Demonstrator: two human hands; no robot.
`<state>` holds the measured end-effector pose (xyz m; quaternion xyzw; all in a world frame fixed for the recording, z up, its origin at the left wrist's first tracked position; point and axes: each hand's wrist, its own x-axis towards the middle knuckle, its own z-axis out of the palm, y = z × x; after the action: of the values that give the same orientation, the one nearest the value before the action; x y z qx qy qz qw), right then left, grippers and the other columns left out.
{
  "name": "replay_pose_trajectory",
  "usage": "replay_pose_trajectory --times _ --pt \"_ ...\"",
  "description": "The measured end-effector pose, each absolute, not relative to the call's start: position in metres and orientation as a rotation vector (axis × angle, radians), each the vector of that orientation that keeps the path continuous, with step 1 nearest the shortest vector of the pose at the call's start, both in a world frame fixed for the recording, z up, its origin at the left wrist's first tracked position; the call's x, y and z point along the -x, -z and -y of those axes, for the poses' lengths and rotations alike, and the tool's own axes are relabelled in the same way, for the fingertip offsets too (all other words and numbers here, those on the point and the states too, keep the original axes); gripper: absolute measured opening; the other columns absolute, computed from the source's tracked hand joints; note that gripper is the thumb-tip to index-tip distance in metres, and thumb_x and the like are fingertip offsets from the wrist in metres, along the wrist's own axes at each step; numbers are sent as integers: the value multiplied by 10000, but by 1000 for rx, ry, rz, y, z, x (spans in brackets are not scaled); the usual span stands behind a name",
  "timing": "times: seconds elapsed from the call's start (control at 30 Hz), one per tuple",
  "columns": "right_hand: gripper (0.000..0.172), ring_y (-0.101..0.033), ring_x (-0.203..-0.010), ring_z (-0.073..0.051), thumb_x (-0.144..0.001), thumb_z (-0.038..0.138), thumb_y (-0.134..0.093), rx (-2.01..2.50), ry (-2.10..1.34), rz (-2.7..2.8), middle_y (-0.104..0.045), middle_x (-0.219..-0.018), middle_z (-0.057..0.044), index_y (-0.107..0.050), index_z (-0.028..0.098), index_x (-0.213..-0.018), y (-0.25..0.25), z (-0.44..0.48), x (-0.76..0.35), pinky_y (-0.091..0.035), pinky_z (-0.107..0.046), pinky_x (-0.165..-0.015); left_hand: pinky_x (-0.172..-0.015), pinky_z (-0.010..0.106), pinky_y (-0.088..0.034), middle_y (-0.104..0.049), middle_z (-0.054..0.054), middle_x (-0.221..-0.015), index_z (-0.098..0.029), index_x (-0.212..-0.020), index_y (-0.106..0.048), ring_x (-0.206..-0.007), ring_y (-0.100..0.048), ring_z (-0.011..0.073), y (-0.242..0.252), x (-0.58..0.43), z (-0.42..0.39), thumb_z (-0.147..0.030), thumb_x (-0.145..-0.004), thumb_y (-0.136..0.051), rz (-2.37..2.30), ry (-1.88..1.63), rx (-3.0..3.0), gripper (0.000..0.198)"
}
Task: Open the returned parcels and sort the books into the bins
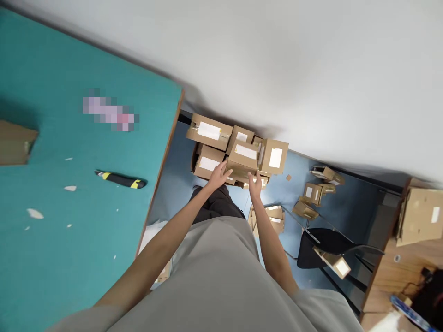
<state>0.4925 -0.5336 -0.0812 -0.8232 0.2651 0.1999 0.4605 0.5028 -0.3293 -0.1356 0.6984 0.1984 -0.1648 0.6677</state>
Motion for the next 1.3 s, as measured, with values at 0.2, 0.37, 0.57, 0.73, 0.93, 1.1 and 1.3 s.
replay_pose_trajectory --times 0.2,0.37,0.57,0.73,0.93,1.1,1.3 --pt "878 -493 -1674 -314 -1013 674 -559 2084 -321 -477 -484 -1814 -153 -504 200 -1749 -54 484 -433 -439 -482 -1364 -1359 500 -427 -669 181 -1613 -196 -1454 -747 -1558 -603 364 14 -441 279 -436 -977 -794 -448 23 -1449 535" --pt "782 -472 -1682 -345 -1052 619 -617 1916 -431 -36 -522 -1791 -99 -486 314 -1760 -134 405 -411 -429 -564 -1383 -1352 493 -459 -704 141 -1592 -224 -1484 -753 -1532 -631 373 -68 -374 197 -493 -947 -875 -753 -332 -1486 613" --pt "974 -469 -1681 -372 -971 652 -800 1619 -765 350 -507 -1799 -96 -397 330 -1797 -126 284 -400 -411 -557 -1400 -1371 487 -455 -689 94 -1634 -259 -1572 -708 -1566 -614 341 -122 -261 104 -508 -993 -844 -996 -738 -1720 645" --pt "1091 -623 -1562 -329 -911 543 -854 1342 -1355 167 -656 -1660 -146 -324 256 -1820 -42 191 -368 -488 -526 -1346 -1430 528 -358 -638 88 -1698 -286 -1545 -727 -1664 -513 321 -91 -190 50 -416 -1055 -728 -1001 -708 -2097 506" --pt "826 -585 -1601 -338 -860 473 -945 1349 -1632 137 -667 -1666 -124 -639 285 -1604 7 183 -333 -448 -566 -1362 -1392 633 -383 -736 165 -1564 -241 -1367 -801 -1633 -550 360 -19 -143 64 -333 -1041 -584 -1089 -434 -2051 402" --pt "742 -666 -1514 -351 -783 450 -1022 1429 -1419 150 -721 -1589 -175 -760 224 -1439 17 258 -376 -448 -546 -1353 -1439 674 -234 -618 164 -1701 -240 -1448 -734 -1748 -352 381 -15 -171 109 -381 -1029 -652 -1112 -510 -2184 449" --pt "687 -688 -1471 -310 -848 451 -942 1610 -923 -331 -754 -1543 -148 -728 226 -1461 33 409 -457 -480 -523 -1326 -1457 611 -231 -597 180 -1709 -219 -1512 -692 -1735 -377 382 2 -305 180 -378 -1014 -701 -574 -101 -2071 523"
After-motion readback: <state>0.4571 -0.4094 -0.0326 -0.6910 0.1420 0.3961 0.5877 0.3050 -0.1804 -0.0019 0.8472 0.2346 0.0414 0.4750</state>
